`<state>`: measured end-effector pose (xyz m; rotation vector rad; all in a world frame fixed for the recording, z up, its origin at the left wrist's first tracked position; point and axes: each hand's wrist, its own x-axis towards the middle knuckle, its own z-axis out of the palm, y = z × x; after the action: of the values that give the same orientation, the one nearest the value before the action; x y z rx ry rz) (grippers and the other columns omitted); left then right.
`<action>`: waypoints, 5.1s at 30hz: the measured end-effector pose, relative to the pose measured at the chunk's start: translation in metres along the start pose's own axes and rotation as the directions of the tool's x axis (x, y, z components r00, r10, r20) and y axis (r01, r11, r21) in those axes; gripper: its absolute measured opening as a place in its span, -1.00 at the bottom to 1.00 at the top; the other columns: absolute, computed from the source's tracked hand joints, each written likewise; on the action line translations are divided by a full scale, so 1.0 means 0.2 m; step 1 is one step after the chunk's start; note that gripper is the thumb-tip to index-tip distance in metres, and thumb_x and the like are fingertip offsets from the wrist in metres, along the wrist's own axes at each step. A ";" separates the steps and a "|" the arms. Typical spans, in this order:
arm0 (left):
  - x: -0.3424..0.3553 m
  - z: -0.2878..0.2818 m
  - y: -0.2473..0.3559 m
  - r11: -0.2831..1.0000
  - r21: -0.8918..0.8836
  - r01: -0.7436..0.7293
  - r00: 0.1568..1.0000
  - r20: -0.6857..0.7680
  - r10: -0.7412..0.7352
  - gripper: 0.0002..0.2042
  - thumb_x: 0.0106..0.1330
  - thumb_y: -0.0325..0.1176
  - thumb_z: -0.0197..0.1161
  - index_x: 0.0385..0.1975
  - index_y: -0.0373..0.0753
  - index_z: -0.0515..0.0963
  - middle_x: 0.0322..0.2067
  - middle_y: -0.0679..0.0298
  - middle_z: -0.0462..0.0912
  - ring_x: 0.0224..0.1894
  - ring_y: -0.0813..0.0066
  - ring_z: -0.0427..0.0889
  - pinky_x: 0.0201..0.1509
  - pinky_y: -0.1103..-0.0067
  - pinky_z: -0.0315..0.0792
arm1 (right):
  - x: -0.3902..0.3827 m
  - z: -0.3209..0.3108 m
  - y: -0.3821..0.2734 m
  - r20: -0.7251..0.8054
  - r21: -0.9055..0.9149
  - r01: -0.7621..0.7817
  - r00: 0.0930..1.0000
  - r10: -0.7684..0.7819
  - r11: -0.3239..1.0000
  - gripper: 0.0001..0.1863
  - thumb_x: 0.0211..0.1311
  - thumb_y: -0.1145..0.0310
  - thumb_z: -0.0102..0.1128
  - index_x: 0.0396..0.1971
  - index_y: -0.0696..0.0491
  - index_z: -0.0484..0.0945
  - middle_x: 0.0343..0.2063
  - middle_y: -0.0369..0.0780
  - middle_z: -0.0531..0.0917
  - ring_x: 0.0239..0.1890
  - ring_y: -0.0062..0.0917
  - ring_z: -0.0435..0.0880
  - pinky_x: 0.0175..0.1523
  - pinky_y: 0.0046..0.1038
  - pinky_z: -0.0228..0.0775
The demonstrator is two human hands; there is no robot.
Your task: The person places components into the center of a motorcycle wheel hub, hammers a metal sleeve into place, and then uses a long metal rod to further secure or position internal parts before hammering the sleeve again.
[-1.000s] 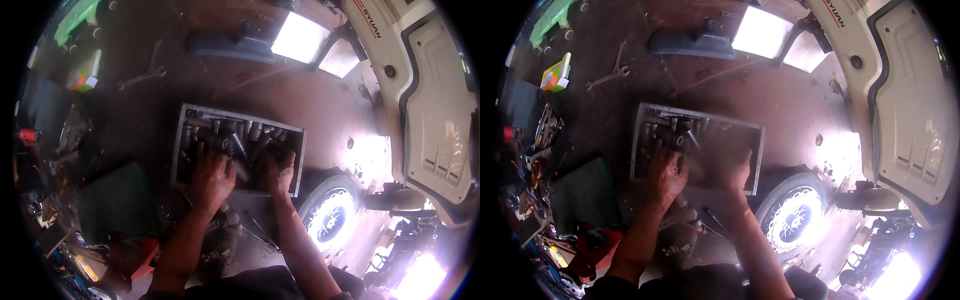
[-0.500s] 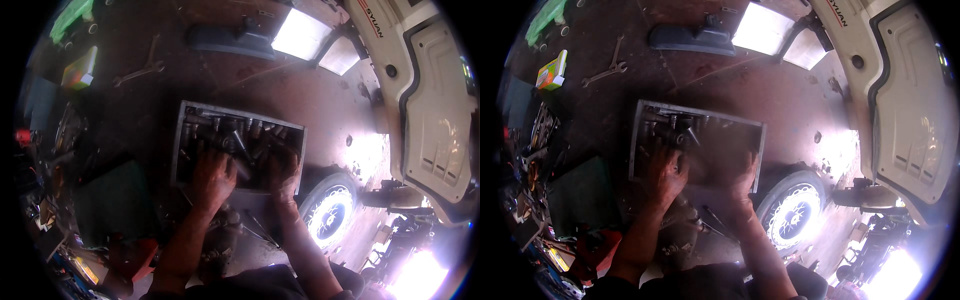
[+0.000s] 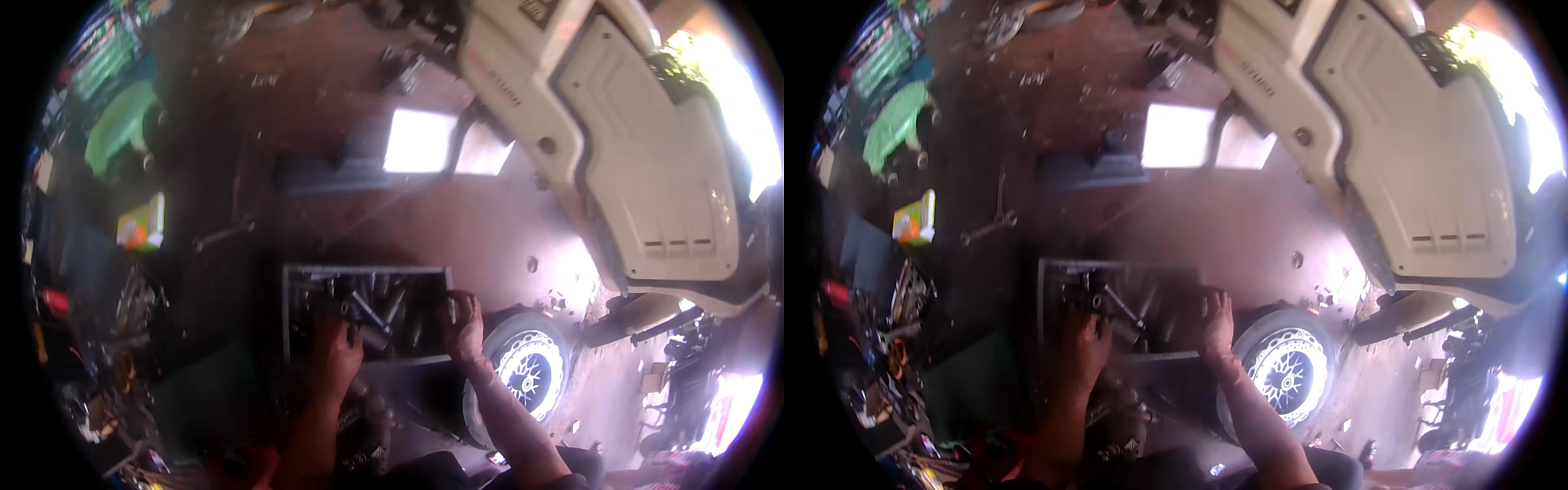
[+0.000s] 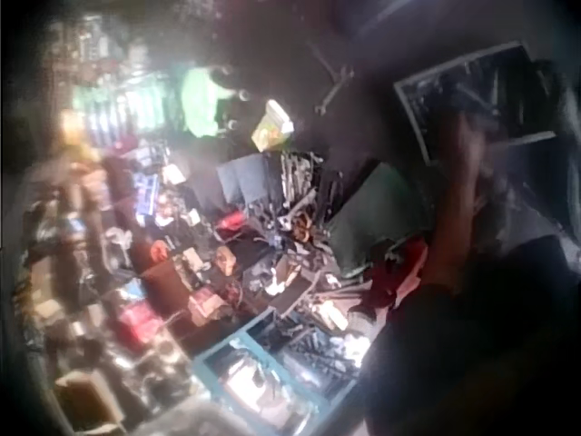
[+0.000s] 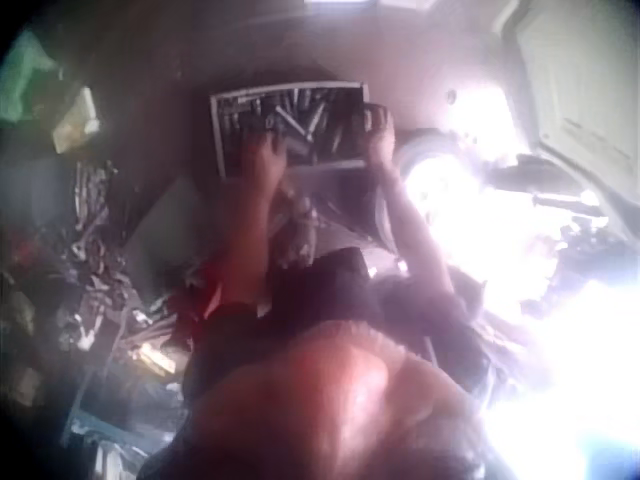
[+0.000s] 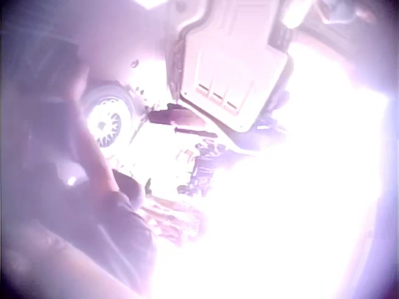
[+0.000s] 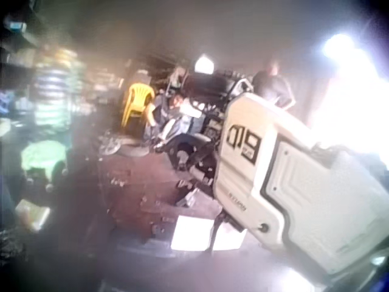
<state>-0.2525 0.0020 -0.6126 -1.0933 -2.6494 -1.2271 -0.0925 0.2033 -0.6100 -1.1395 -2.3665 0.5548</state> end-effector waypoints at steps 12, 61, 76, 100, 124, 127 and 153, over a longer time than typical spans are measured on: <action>0.01 0.03 0.01 0.993 0.057 0.106 0.985 0.129 -0.113 -0.85 0.19 -0.29 0.25 -0.46 -0.25 0.59 -0.46 0.00 0.63 -0.34 -0.05 0.61 -0.23 0.21 0.48 | 0.10 -0.39 0.13 0.131 -0.078 0.048 0.991 -0.038 0.996 -0.67 0.12 0.31 0.28 -0.10 0.09 0.55 -0.05 -0.09 0.56 0.03 -0.13 0.54 0.08 -0.25 0.42; 0.40 -1.95 2.83 0.979 -0.197 0.049 0.299 0.938 0.174 -0.80 0.20 -0.34 0.21 -0.29 -0.34 0.61 -0.41 0.03 0.69 -0.33 0.16 0.70 -0.21 0.37 0.51 | -1.33 -3.53 -0.89 0.206 -0.109 -0.878 0.438 0.875 0.465 -0.53 0.09 0.11 0.23 -0.05 0.10 0.58 -0.20 -0.02 0.69 -0.11 -0.11 0.66 0.01 -0.20 0.49; 0.16 -1.47 3.45 0.956 0.012 -0.292 0.287 0.955 0.076 -0.72 0.14 -0.24 0.23 -0.27 -0.30 0.63 -0.39 -0.03 0.69 -0.27 0.03 0.68 -0.12 0.29 0.49 | -1.81 -3.77 -0.55 0.221 0.237 -0.966 0.158 0.962 0.104 -0.53 0.17 0.14 0.21 -0.02 0.17 0.56 -0.04 0.00 0.64 0.08 -0.14 0.58 0.17 -0.27 0.39; -0.69 0.14 5.61 0.841 -0.518 -0.156 -0.126 0.855 0.503 -0.71 0.21 -0.25 0.29 -0.16 -0.30 0.60 -0.19 0.04 0.66 -0.14 0.16 0.66 -0.07 0.42 0.52 | -1.38 -4.70 2.28 0.004 0.477 -0.879 0.013 1.000 0.009 -0.56 0.23 0.21 0.17 0.03 0.17 0.55 -0.09 -0.02 0.67 -0.04 -0.28 0.63 0.06 -0.33 0.43; 0.00 1.80 6.18 0.886 -0.088 0.456 0.737 0.595 -0.320 -0.78 0.21 -0.22 0.27 -0.24 -0.19 0.60 -0.31 0.07 0.67 -0.20 0.03 0.65 -0.08 0.33 0.51 | 1.95 -5.15 3.73 0.387 0.311 -0.375 0.889 0.244 0.873 -0.57 0.26 0.19 0.19 0.00 0.18 0.52 -0.07 -0.02 0.63 -0.02 -0.26 0.60 0.08 -0.37 0.39; 0.19 1.91 6.21 0.889 0.128 0.439 0.649 0.639 -0.413 -0.78 0.20 -0.23 0.28 -0.23 -0.17 0.60 -0.29 0.08 0.67 -0.18 0.03 0.64 -0.07 0.31 0.50 | 2.27 -4.97 3.85 0.528 0.102 -0.213 0.839 0.128 0.972 -0.60 0.24 0.16 0.19 -0.04 0.12 0.54 -0.12 -0.03 0.65 -0.07 -0.17 0.62 0.02 -0.31 0.43; 2.10 2.21 5.66 0.555 0.200 0.807 0.561 0.031 -0.827 -0.89 0.22 -0.33 0.24 -0.36 -0.18 0.63 -0.39 0.15 0.68 -0.24 0.19 0.68 -0.19 0.38 0.52 | 5.57 -2.94 3.50 0.820 0.077 0.584 0.424 -0.385 0.808 -0.72 0.09 0.14 0.30 -0.32 0.02 0.63 -0.27 -0.21 0.70 -0.18 -0.33 0.67 -0.13 -0.27 0.46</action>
<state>0.2296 1.0500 -0.0451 0.2284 -3.3989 -0.9414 0.0485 1.5930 -0.2555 -0.1125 -3.4432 0.6977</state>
